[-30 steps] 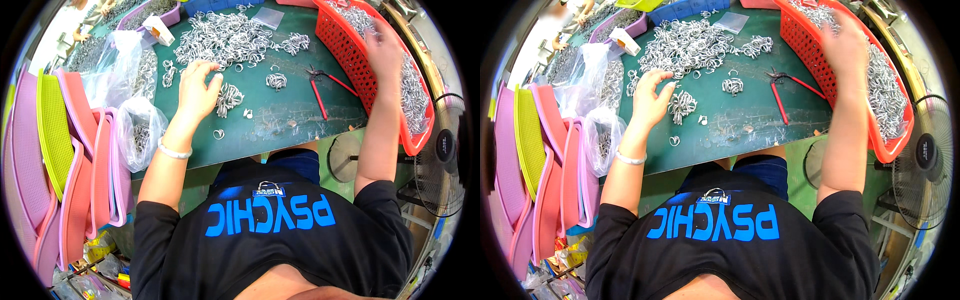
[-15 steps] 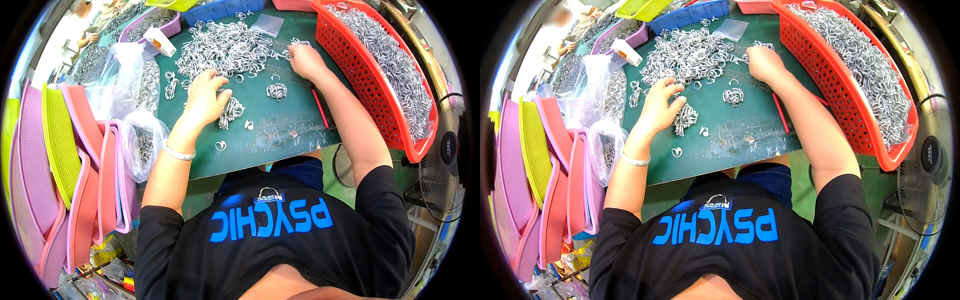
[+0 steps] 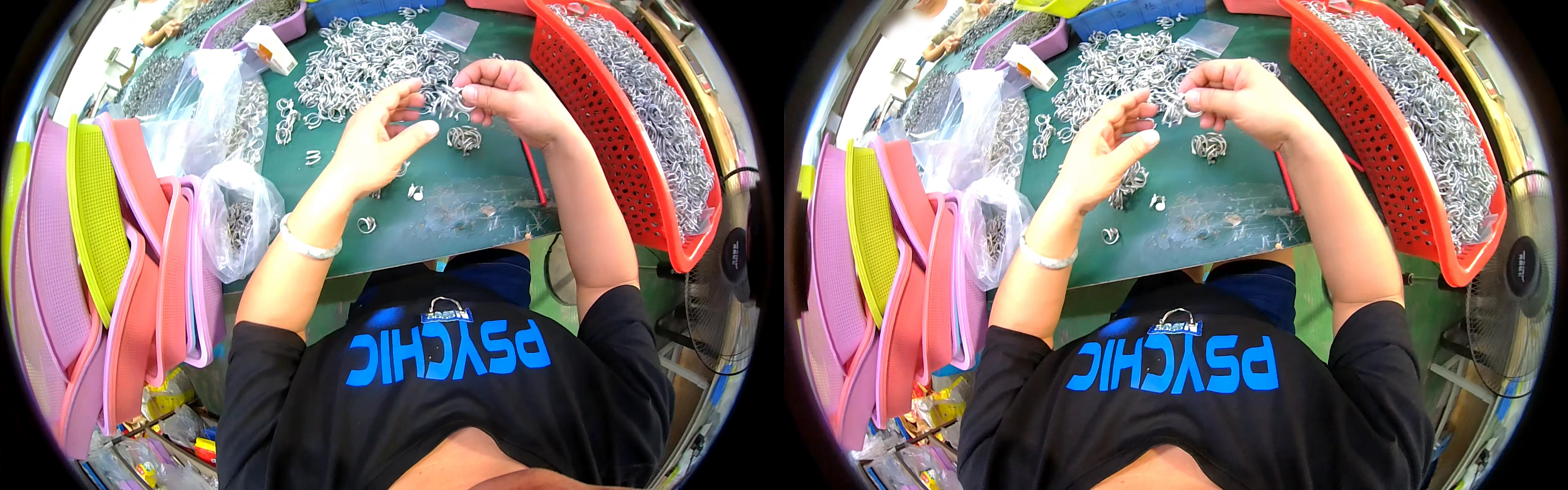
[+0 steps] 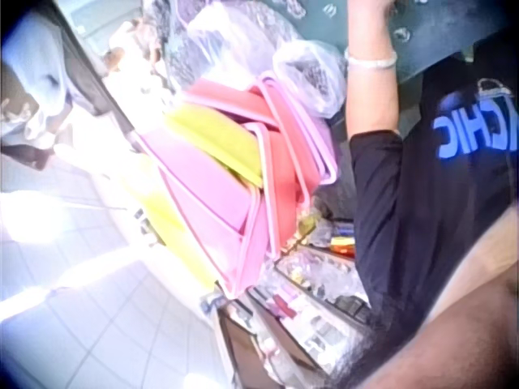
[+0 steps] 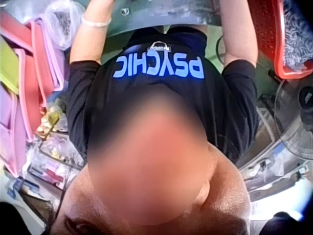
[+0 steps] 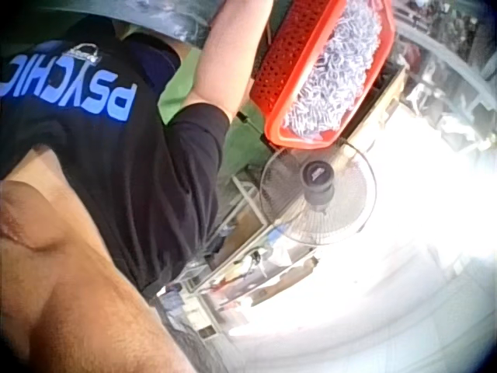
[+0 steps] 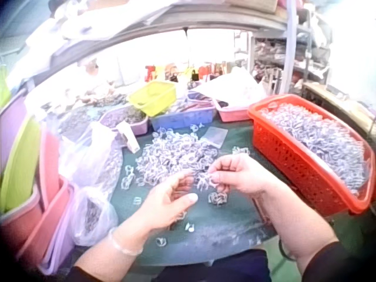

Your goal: The person picks up metal links from a table, joins them together by hand, and uses pliers to secure the connections.

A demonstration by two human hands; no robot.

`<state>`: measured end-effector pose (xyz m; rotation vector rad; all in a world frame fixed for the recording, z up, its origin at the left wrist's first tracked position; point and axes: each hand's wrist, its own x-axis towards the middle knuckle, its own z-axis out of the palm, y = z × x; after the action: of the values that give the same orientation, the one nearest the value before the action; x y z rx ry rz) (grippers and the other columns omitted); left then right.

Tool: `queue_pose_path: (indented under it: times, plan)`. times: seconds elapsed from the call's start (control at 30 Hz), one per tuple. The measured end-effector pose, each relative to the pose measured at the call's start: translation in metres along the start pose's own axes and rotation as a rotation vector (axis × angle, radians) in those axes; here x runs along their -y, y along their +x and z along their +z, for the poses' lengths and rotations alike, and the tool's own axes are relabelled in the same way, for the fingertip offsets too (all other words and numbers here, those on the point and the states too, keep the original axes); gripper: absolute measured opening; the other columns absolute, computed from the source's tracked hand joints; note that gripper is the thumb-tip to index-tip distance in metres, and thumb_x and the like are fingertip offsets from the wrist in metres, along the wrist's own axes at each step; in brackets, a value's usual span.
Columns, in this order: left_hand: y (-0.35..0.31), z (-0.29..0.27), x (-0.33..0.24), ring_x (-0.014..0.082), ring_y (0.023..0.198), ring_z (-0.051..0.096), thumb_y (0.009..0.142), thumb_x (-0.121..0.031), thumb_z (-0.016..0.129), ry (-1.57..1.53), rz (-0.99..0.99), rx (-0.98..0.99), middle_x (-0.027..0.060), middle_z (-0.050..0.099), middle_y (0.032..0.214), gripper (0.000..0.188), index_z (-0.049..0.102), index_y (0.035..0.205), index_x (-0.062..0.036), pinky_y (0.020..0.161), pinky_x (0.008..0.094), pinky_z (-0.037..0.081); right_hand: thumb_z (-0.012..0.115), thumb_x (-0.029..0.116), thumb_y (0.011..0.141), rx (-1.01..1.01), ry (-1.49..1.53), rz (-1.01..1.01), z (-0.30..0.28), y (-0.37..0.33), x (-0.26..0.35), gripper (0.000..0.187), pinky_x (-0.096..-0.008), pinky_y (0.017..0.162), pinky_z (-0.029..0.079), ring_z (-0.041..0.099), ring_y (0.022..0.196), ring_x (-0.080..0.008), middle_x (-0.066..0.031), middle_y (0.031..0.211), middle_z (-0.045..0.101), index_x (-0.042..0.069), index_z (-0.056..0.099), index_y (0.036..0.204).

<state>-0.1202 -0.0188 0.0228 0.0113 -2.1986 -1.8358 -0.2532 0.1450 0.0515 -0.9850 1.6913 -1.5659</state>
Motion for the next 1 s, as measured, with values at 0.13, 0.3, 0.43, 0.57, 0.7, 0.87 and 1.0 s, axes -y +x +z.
queue_pose_path:
  times: [0.13, 0.3, 0.43, 0.57, 0.7, 0.87, 1.0]
  plan:
    - [-0.004, 0.003, -0.007, 0.0106, 0.090, 0.051, 0.079, -0.005, 0.059, -0.211, -0.106, 0.179, 0.0034, 0.052, 0.096, 0.045, 0.043, 0.120, 0.0003, 0.079, 0.0226, 0.043, 0.058, 0.013, 0.081, 0.084, 0.115, -0.008, 0.020, -0.007, -0.002, 0.015, -0.0168, 0.054, 0.042, 0.051, 0.059, -0.0038, 0.0011, 0.073, 0.057, 0.003, 0.059, 0.091]
    - [-0.013, 0.002, -0.006, 0.0082, 0.079, 0.054, 0.079, -0.005, 0.059, -0.360, -0.163, 0.181, 0.0005, 0.054, 0.088, 0.036, 0.049, 0.113, -0.0006, 0.069, 0.0201, 0.045, 0.054, 0.010, 0.083, 0.074, 0.277, 0.033, 0.027, -0.011, -0.015, 0.014, -0.0166, 0.053, 0.043, 0.052, 0.060, -0.0047, -0.0006, 0.073, 0.058, 0.001, 0.059, 0.093]
    - [-0.019, -0.004, -0.006, 0.0103, 0.078, 0.057, 0.080, -0.007, 0.058, -0.400, -0.269, 0.112, 0.0040, 0.057, 0.092, 0.029, 0.052, 0.108, -0.0005, 0.067, 0.0216, 0.047, 0.051, 0.008, 0.084, 0.075, 0.342, 0.055, 0.029, -0.015, -0.020, 0.014, -0.0174, 0.054, 0.044, 0.053, 0.061, -0.0056, -0.0021, 0.074, 0.058, 0.000, 0.058, 0.093]
    - [-0.024, -0.005, -0.002, 0.0128, 0.081, 0.058, 0.083, -0.006, 0.054, -0.472, -0.311, 0.108, 0.0069, 0.058, 0.095, 0.024, 0.052, 0.106, 0.0005, 0.067, 0.0224, 0.048, 0.050, 0.007, 0.084, 0.090, 0.341, 0.062, 0.034, -0.018, -0.023, 0.014, -0.0177, 0.054, 0.044, 0.053, 0.061, -0.0057, -0.0025, 0.076, 0.058, 0.000, 0.058, 0.094]
    - [-0.028, -0.004, -0.004, 0.0165, 0.082, 0.059, 0.085, -0.005, 0.047, -0.581, -0.320, 0.100, 0.0102, 0.058, 0.097, 0.024, 0.050, 0.108, 0.0033, 0.070, 0.0251, 0.050, 0.049, 0.006, 0.083, 0.059, 0.364, 0.058, 0.040, -0.021, -0.023, 0.016, -0.0178, 0.054, 0.044, 0.053, 0.061, -0.0060, -0.0028, 0.078, 0.058, 0.000, 0.056, 0.096]
    - [-0.031, -0.006, -0.002, 0.0193, 0.085, 0.060, 0.086, -0.005, 0.045, -0.666, -0.347, 0.117, 0.0135, 0.058, 0.099, 0.027, 0.049, 0.110, 0.0061, 0.074, 0.0275, 0.050, 0.050, 0.007, 0.084, 0.062, 0.439, 0.126, 0.040, -0.024, -0.024, 0.015, -0.0189, 0.053, 0.045, 0.053, 0.062, -0.0070, -0.0028, 0.079, 0.058, 0.000, 0.056, 0.095]
    - [-0.034, -0.006, -0.004, 0.0205, 0.088, 0.060, 0.086, -0.005, 0.046, -0.740, -0.351, 0.114, 0.0144, 0.058, 0.100, 0.027, 0.049, 0.110, 0.0066, 0.076, 0.0284, 0.051, 0.055, 0.010, 0.082, 0.064, 0.289, 0.078, 0.043, -0.029, -0.022, 0.013, -0.0192, 0.052, 0.043, 0.052, 0.062, -0.0068, -0.0018, 0.078, 0.056, 0.001, 0.056, 0.091]
